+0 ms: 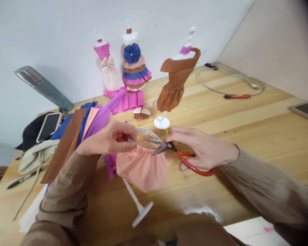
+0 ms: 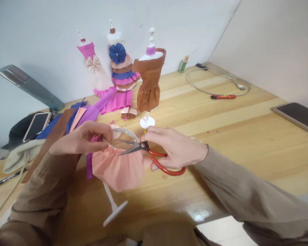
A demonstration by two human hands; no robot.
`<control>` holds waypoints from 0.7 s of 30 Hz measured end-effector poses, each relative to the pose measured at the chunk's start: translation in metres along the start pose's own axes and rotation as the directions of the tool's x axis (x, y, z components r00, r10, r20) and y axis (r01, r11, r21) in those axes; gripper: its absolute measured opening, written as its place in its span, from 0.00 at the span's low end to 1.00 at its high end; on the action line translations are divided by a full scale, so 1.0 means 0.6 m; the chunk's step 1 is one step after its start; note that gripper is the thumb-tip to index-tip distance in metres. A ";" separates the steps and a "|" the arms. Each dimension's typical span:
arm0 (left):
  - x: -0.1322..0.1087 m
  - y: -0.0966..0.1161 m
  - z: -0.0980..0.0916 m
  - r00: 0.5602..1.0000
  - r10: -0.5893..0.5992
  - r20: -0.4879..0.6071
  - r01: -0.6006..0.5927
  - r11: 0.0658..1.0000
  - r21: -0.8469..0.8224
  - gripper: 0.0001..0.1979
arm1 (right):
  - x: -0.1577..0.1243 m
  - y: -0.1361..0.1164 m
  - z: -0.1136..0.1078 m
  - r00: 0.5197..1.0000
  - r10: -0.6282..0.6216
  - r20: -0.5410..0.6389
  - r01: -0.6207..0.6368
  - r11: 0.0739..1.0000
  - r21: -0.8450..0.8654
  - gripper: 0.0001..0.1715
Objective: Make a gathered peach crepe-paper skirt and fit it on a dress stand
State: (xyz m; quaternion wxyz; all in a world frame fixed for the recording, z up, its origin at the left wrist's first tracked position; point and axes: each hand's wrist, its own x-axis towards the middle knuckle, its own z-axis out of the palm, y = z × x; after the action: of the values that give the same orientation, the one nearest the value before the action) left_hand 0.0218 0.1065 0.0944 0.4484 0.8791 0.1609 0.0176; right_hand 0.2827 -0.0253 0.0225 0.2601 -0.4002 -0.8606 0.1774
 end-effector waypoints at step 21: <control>0.001 -0.061 -0.016 0.998 0.057 -0.040 -0.069 0.904 -0.422 0.14 | -0.003 0.011 -0.005 0.994 -0.062 -0.089 0.068 0.996 0.065 0.31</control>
State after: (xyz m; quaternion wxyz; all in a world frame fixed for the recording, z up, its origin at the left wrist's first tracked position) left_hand 0.0107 0.1339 0.0712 0.6253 0.7654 0.1307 0.0783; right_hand 0.2894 -0.0223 0.0212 0.3161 -0.3704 -0.8546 0.1803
